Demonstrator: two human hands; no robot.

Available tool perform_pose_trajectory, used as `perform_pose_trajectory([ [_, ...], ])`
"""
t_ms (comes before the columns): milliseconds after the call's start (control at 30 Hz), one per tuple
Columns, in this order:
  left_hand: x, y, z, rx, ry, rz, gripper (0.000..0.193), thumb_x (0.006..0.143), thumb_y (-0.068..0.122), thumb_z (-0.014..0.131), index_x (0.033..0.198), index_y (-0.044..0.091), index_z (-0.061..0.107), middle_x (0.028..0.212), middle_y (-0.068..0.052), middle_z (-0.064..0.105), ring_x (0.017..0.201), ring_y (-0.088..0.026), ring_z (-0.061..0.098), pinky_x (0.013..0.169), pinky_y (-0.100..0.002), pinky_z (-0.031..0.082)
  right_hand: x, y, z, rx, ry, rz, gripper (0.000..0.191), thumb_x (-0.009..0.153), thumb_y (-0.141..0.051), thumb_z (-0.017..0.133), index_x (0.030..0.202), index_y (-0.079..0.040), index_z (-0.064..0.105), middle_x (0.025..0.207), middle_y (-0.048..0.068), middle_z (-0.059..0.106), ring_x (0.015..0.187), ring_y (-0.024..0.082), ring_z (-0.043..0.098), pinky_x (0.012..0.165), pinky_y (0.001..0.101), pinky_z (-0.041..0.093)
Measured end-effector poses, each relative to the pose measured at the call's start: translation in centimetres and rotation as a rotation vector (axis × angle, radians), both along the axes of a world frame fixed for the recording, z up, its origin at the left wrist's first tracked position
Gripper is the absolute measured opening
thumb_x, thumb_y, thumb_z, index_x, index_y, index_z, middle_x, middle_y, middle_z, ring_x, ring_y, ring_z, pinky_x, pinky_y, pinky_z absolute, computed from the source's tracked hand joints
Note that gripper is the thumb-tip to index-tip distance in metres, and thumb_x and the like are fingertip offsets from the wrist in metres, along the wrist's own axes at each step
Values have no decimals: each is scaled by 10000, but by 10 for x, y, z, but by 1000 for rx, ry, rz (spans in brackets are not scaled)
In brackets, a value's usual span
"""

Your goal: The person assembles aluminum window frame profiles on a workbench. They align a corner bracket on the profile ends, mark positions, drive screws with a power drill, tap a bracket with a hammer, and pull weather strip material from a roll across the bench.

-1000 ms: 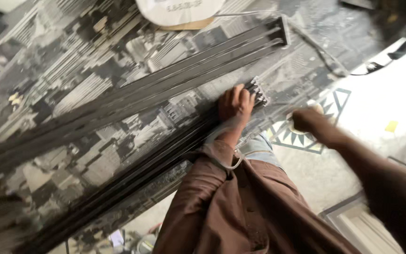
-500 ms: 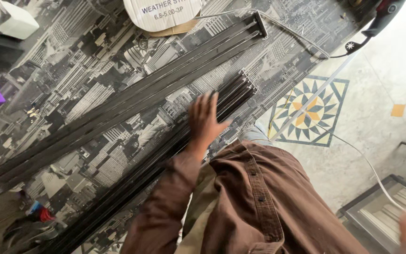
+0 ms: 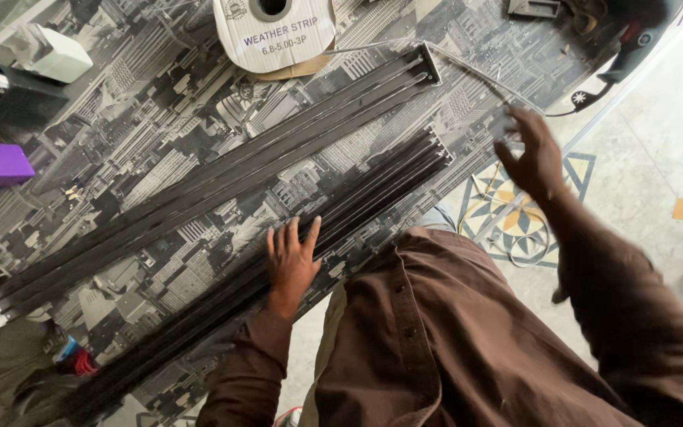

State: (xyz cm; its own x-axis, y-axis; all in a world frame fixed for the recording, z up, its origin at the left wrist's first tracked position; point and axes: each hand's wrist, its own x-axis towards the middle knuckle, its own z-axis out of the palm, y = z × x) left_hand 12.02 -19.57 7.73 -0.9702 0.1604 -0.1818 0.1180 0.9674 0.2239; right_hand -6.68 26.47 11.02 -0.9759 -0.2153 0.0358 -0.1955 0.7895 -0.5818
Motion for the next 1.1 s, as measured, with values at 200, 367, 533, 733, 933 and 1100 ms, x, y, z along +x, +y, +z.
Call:
perform_pose_trajectory([
  [200, -32, 45, 8, -139, 15, 38, 1073, 672, 296, 904, 1591, 323, 352, 1524, -155, 440, 1382, -363, 445, 1166, -637, 266, -191, -46, 2, 17, 30, 202, 349, 1013, -150, 693, 1359, -104, 692, 1351, 142, 686, 1150, 264, 711, 935, 399, 582],
  [367, -78, 110, 16, 82, -89, 196, 1102, 653, 393, 924, 1572, 233, 334, 1524, -163, 423, 1386, -400, 423, 1173, -689, 218, -323, -126, -27, 156, 160, 467, 500, 880, -256, 768, 1339, -74, 685, 1341, 164, 669, 1169, 394, 611, 988, 472, 492],
  [533, -133, 177, 5, 131, -81, 289, 1146, 608, 398, 937, 1570, 195, 347, 1539, -164, 448, 1402, -403, 424, 1174, -672, 229, -372, -161, -58, 270, 115, 631, 509, 814, -280, 814, 1298, -149, 724, 1283, 156, 658, 1175, 403, 562, 987, 520, 450],
  [733, -163, 207, -8, 132, -14, 269, 1090, 617, 452, 925, 1524, 108, 429, 1486, -201, 473, 1385, -433, 419, 1171, -677, 218, -344, -94, -62, 65, 270, 587, 320, 945, -231, 811, 1244, -139, 745, 1317, 110, 686, 1220, 325, 606, 1032, 441, 506],
  [933, -160, 207, -11, 74, -90, 246, 1014, 588, 382, 902, 1476, 100, 503, 1464, -118, 515, 1392, -351, 446, 1220, -631, 208, -216, 15, -47, 198, -28, 796, 312, 821, -272, 843, 1116, -191, 784, 1139, 59, 695, 1094, 278, 639, 956, 427, 550],
  [1100, -157, 209, -9, 102, -82, 227, 1036, 559, 355, 923, 1461, 73, 499, 1434, -134, 515, 1384, -353, 443, 1218, -653, 189, -150, 31, -67, 137, -28, 794, 461, 804, -259, 829, 1248, -152, 766, 1165, 66, 685, 1083, 288, 636, 965, 442, 540],
])
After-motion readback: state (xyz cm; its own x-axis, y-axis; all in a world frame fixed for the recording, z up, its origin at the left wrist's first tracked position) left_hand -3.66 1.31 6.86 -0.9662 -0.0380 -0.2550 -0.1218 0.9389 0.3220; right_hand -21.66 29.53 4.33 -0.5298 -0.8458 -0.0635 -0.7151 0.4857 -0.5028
